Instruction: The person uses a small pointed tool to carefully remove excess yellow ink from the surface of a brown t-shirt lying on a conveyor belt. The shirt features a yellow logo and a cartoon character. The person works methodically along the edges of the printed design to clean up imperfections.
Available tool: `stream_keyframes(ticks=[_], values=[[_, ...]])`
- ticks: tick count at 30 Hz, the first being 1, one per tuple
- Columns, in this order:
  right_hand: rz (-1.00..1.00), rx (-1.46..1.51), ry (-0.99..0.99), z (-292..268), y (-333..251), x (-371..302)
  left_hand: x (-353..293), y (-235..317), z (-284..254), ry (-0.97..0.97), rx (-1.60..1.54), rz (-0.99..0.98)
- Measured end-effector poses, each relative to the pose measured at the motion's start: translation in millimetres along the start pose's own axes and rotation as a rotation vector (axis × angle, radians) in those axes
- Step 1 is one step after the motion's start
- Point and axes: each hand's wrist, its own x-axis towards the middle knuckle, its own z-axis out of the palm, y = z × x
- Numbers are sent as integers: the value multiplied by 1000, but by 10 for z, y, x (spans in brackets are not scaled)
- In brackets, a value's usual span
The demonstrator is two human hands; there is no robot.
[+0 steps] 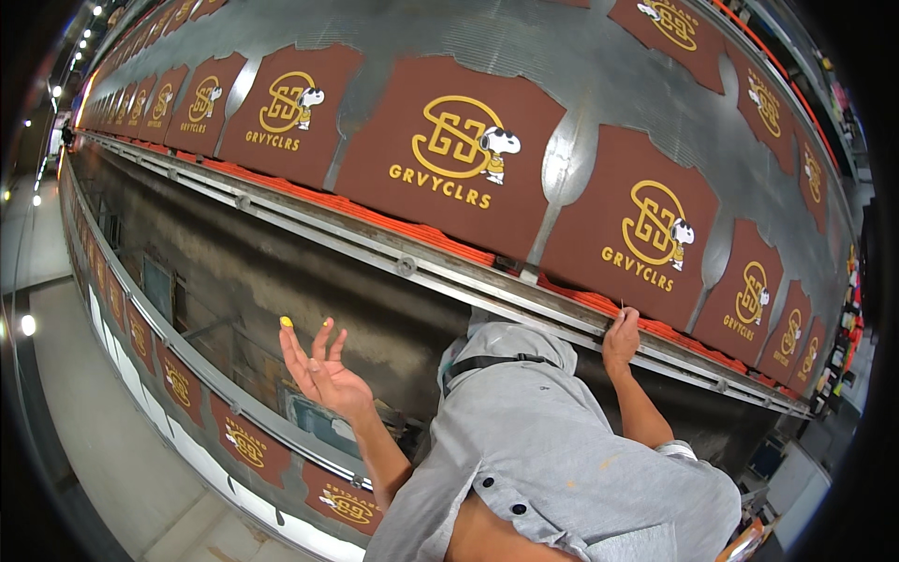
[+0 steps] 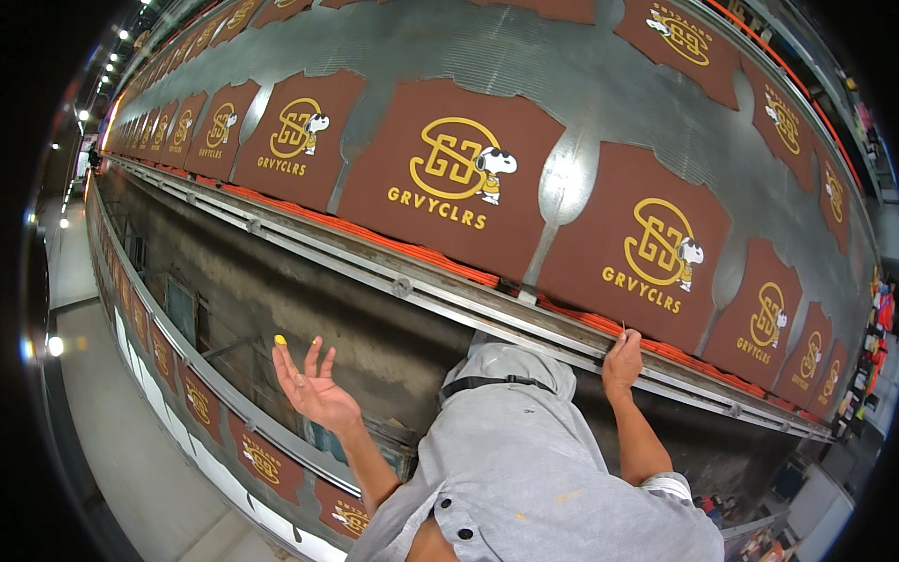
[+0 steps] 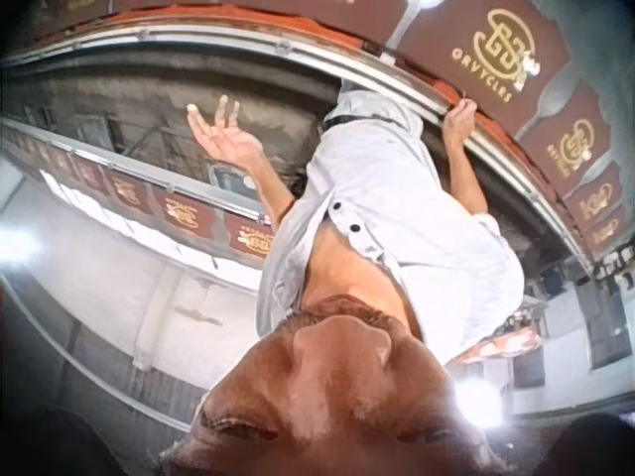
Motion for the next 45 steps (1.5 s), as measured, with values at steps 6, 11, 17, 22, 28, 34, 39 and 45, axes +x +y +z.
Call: stream_keyframes(ticks=[6, 11, 17, 22, 28, 34, 39, 45], values=[[81, 9, 32, -10, -65, -13, 637, -191, 39, -17, -83, -56], [295, 343, 312, 257, 29, 206, 1132, -248, 4, -95, -81, -57], [105, 696, 225, 891, -1804, 721, 1720, -329, -269, -60, -127, -20], [-105, 853, -92, 1588, -3685, 615, 2288, -376, -778, -24, -134, 11], [-218, 869, -281, 2504, -5483, -342, 2969, -352, -1716, 81, -112, 65], [-421, 347, -175, 2940, -6121, -848, 3439, -272, -2578, 207, 55, 61], [-425, 220, -203, 2999, -6209, -855, 3812, -368, -3030, 279, 91, 40], [-424, 164, -169, 2995, -6231, -862, 4626, -634, -3036, 215, 80, 13]])
